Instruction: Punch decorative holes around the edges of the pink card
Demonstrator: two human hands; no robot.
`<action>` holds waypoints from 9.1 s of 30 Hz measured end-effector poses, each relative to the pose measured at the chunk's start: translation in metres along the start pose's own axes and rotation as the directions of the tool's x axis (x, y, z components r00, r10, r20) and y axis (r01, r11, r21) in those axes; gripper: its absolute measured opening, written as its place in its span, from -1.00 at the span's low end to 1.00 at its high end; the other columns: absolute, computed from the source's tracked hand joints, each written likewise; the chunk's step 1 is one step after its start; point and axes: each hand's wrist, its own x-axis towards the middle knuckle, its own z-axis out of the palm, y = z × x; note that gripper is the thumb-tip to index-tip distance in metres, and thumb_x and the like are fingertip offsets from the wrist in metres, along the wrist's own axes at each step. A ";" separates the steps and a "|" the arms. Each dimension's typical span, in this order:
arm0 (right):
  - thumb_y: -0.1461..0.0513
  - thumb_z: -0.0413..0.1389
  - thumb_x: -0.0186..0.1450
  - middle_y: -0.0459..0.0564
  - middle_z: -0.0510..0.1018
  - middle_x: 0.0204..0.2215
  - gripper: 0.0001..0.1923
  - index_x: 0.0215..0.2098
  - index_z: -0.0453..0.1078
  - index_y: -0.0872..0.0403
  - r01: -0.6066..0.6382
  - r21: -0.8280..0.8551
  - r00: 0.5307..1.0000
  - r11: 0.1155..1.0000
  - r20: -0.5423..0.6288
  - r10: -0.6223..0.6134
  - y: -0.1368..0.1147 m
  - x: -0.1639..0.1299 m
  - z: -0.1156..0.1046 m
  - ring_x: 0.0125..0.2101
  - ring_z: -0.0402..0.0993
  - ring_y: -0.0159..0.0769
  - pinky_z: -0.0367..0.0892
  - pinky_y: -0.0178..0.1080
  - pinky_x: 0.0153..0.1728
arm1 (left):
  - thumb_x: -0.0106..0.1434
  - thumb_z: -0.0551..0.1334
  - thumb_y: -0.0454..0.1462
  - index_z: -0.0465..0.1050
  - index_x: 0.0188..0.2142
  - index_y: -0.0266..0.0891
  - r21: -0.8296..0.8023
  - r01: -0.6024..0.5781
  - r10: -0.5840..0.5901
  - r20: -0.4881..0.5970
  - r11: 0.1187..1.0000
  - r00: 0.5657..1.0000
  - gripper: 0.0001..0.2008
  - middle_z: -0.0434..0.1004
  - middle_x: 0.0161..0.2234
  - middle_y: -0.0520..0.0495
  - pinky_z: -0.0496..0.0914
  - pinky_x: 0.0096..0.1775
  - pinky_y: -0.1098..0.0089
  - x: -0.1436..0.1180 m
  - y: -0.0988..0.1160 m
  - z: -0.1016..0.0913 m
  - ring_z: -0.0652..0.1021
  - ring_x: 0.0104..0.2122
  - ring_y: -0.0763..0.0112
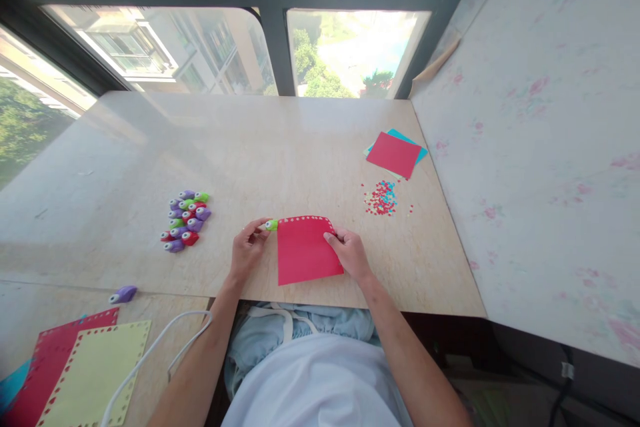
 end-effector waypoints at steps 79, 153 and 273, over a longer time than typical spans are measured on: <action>0.00 0.12 0.17 0.02 0.58 -0.49 -0.62 -0.37 0.48 0.17 -0.072 -0.081 0.990 0.994 0.113 0.081 -0.003 -0.001 -0.003 -0.51 0.47 -0.28 0.27 -0.32 -0.53 | 0.25 0.22 -0.31 0.51 -0.08 -0.17 0.176 -0.189 0.181 0.061 0.966 0.982 -0.76 0.58 -0.11 -0.09 0.41 -0.24 0.39 0.000 -0.004 0.006 0.56 -0.28 0.38; 0.00 0.15 0.18 -0.04 0.53 -0.53 -0.66 -0.38 0.47 0.13 0.024 -0.057 0.985 0.998 0.174 -0.014 -0.001 0.015 -0.005 -0.46 0.48 -0.21 0.33 -0.30 -0.50 | -0.02 0.28 0.18 0.37 -0.57 -0.25 0.198 0.573 -0.589 0.474 0.795 0.654 -0.49 0.18 -0.75 0.12 0.01 -0.69 0.49 0.045 0.029 -0.021 0.18 -0.76 0.58; -0.07 0.08 0.20 -0.02 0.52 -0.54 -0.58 -0.31 0.45 0.13 0.026 -0.044 0.999 0.999 0.029 -0.025 0.004 0.019 -0.012 -0.50 0.47 -0.24 0.33 -0.31 -0.54 | 0.04 0.35 0.02 0.37 -0.09 -0.23 -0.166 0.649 -0.581 0.325 0.742 0.747 -0.47 0.50 -0.49 0.02 0.33 -0.58 0.53 0.020 0.037 0.002 0.52 -0.61 0.49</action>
